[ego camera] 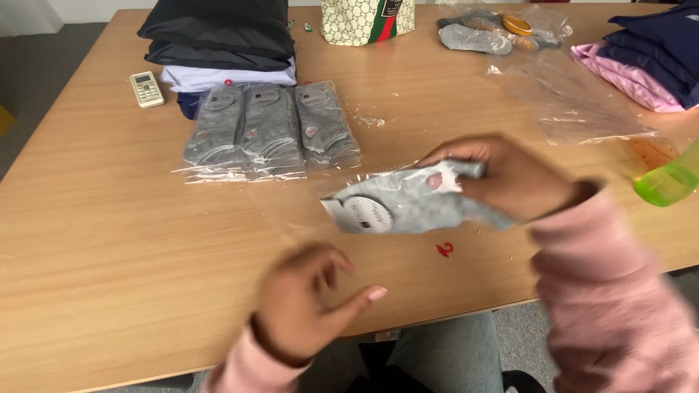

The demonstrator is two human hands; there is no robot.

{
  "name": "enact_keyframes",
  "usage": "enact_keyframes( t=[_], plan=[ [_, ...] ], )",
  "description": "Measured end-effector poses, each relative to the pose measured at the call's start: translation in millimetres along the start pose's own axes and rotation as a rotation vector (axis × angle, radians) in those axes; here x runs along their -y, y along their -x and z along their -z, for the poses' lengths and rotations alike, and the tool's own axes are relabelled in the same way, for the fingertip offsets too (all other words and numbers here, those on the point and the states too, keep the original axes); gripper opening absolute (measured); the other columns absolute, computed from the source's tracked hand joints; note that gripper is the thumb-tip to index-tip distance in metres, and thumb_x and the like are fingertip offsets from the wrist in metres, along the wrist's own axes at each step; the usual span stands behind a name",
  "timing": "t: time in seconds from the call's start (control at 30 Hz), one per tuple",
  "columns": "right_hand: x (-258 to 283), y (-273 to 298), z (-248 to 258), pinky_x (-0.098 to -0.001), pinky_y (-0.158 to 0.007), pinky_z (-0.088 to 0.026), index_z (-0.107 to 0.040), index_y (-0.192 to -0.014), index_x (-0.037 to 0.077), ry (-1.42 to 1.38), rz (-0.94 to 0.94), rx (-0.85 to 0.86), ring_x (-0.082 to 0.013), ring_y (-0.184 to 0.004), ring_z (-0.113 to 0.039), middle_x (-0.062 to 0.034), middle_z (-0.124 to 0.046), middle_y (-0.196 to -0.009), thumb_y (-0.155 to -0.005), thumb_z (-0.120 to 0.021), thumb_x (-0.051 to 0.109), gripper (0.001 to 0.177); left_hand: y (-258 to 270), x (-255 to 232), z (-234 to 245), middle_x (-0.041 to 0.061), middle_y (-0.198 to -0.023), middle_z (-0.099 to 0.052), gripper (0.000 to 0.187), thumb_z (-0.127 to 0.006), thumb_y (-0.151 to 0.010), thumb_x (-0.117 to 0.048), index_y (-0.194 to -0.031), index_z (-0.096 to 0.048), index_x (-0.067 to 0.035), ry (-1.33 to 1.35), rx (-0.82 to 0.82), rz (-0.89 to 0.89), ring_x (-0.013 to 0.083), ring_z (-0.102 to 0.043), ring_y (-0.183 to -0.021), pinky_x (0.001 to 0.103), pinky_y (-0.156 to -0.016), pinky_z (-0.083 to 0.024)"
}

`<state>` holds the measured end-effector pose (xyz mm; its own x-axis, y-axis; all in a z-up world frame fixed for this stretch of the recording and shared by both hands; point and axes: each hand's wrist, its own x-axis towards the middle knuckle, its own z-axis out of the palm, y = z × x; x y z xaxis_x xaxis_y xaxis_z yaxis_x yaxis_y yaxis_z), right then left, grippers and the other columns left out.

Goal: The person is using thread snips to remove tags from socks, then folding and packaging the socks into clear plastic bags.

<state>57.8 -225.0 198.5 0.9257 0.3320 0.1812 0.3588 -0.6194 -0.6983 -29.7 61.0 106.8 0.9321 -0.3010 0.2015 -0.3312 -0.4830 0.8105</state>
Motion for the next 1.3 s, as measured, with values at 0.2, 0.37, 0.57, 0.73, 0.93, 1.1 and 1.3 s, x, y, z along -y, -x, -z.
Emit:
enact_keyframes(
  t=[0.2, 0.37, 0.57, 0.73, 0.93, 1.1, 1.3],
  plan=[
    [115, -28, 52, -0.0216, -0.081, -0.053, -0.093, -0.108, 0.03, 0.495, 0.104, 0.5, -0.0027, -0.084, -0.078, 0.0153, -0.085, -0.099, -0.086, -0.074, 0.028, 0.03, -51, -30, 33, 0.025, -0.162, -0.041, 0.123, -0.092, -0.069, -0.059, -0.155, -0.027, 0.0, -0.223, -0.248, -0.731, 0.0431, -0.044, -0.154, 0.057, -0.134, -0.035],
    [166, -41, 20, -0.0335, -0.103, -0.045, -0.071, -0.124, 0.041, 0.809, -0.17, 0.524, -0.0086, -0.124, -0.064, 0.0178, -0.065, -0.139, -0.082, -0.076, 0.032, 0.044, -74, -11, -21, -0.011, -0.066, -0.04, 0.035, -0.071, -0.095, -0.031, -0.071, -0.046, -0.023, 0.564, 0.275, -0.219, 0.005, -0.037, -0.064, 0.02, -0.062, -0.03],
    [192, -45, 37, -0.0351, -0.073, -0.052, -0.064, -0.126, 0.02, 0.852, -0.469, 0.461, -0.0194, -0.089, -0.078, -0.0091, -0.088, -0.099, -0.086, -0.083, 0.04, 0.049, -78, -8, -18, -0.001, -0.104, -0.076, 0.028, -0.074, -0.091, -0.028, -0.109, -0.075, -0.007, 0.674, 0.008, -0.104, 0.0099, -0.068, -0.094, 0.027, -0.082, -0.057],
    [171, -61, 45, -0.0289, -0.063, -0.051, -0.079, -0.093, 0.011, 0.747, -0.23, 0.5, -0.0169, -0.068, -0.077, -0.0081, -0.086, -0.076, -0.09, -0.081, 0.024, 0.014, -74, -18, -12, -0.001, -0.1, -0.073, 0.025, -0.075, -0.089, -0.029, -0.103, -0.075, -0.008, 0.65, -0.001, -0.061, 0.0109, -0.067, -0.095, 0.027, -0.086, -0.055],
    [185, -45, 34, -0.0267, -0.064, -0.044, -0.086, -0.093, 0.018, 0.732, -0.144, 0.531, -0.0112, -0.062, -0.058, 0.0033, -0.08, -0.072, -0.088, -0.085, 0.026, 0.01, -71, -17, -6, -0.005, -0.09, -0.071, 0.02, -0.075, -0.091, -0.027, -0.099, -0.075, -0.009, 0.692, -0.049, -0.032, 0.0077, -0.064, -0.087, 0.025, -0.082, -0.054],
    [161, -51, 32, -0.0301, -0.058, -0.037, -0.074, -0.08, 0.013, 0.826, -0.101, 0.658, -0.0154, -0.055, -0.043, -0.0001, -0.056, -0.061, -0.09, -0.083, 0.043, 0.033, -65, -21, 2, -0.006, -0.088, -0.07, 0.023, -0.074, -0.091, -0.03, -0.103, -0.076, -0.01, 0.619, -0.005, -0.073, 0.0071, -0.062, -0.082, 0.025, -0.077, -0.053],
    [145, -47, 30, -0.0307, -0.07, -0.04, -0.073, -0.074, 0.015, 0.875, -0.01, 0.562, -0.0143, -0.073, -0.055, 0.0046, -0.059, -0.084, -0.078, -0.081, 0.044, 0.031, -66, -22, 3, 0.002, -0.102, -0.077, 0.028, -0.071, -0.094, -0.025, -0.111, -0.078, -0.005, 0.745, 0.02, -0.071, 0.0105, -0.068, -0.091, 0.027, -0.081, -0.056]
  ],
)
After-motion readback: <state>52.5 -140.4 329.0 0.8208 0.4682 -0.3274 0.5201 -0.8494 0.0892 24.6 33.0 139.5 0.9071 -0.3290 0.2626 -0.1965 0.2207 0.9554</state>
